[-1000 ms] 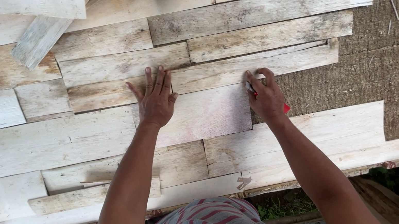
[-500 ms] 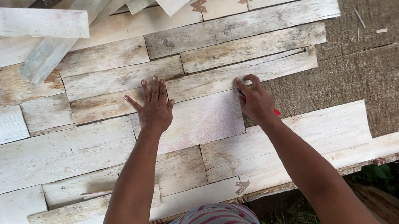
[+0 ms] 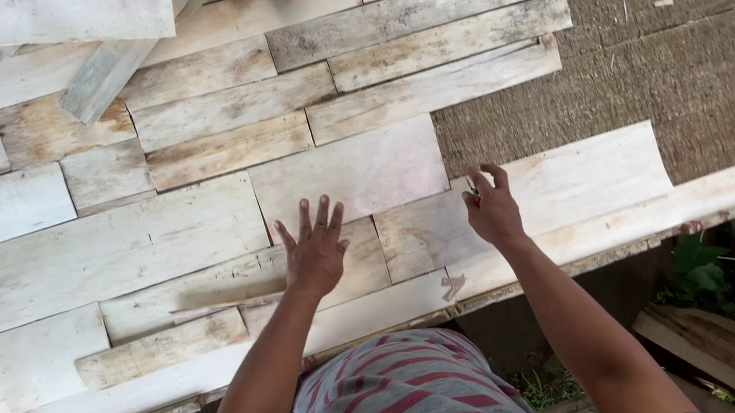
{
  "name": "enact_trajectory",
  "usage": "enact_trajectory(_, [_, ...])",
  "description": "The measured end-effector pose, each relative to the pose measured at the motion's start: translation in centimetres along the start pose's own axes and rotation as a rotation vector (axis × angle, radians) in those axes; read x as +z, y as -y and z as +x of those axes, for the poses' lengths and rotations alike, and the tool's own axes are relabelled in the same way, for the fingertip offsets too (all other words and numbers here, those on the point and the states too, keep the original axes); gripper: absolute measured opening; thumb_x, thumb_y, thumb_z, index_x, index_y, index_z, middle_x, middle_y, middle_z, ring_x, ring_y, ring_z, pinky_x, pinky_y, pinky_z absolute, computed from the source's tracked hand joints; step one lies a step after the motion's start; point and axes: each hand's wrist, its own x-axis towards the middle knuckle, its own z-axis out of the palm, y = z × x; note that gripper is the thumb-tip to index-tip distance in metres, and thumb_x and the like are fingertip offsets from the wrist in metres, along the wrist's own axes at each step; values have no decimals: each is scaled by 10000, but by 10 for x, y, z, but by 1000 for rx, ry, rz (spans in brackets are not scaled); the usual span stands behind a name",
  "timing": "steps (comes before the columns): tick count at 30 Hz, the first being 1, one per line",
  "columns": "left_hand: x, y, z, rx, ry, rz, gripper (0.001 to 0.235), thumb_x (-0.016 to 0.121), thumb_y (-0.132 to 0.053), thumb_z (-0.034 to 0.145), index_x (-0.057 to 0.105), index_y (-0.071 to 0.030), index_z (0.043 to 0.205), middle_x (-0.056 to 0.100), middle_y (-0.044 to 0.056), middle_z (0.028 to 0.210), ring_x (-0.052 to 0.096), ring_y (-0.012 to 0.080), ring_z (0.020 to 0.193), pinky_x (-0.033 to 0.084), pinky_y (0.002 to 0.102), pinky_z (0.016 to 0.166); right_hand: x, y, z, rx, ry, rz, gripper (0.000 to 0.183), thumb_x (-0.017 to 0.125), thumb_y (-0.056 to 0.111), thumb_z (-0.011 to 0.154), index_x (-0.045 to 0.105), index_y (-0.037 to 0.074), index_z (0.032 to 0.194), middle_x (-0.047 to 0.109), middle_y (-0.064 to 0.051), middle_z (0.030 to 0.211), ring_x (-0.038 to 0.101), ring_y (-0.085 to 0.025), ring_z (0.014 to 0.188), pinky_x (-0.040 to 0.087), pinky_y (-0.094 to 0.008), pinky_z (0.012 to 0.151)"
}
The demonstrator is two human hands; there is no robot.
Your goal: The person uses a utility knife to score and cut thin wooden planks on a workbench. They repeatedly score the wood, snap off sections, and place the cut pieces aside. The process continues with multiple planks throughout the clip.
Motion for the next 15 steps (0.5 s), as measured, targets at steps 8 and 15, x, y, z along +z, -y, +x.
enact_trajectory(8, [33, -19, -32, -23, 155, 44, 707, 272, -524, 1084, -4, -243, 1671, -116, -21, 1747, -150, 317, 1590, -68, 785, 1179, 8, 25, -87, 50, 180, -108, 613, 524, 205, 1024, 345, 213, 1611, 144, -93, 1683, 542, -439, 1334, 561, -563, 1033])
enact_trajectory(15, [18, -33, -33, -111, 206, -12, 747, 362, -471, 1074, -17, -234, 1672, -124, -46, 1745, -151, 289, 1594, -55, 785, 1188, 14, 30, -84, 54, 232, -156, 675, 525, 168, 1023, 261, 119, 1643, 67, -179, 1704, 532, -481, 1339, 561, -571, 1019])
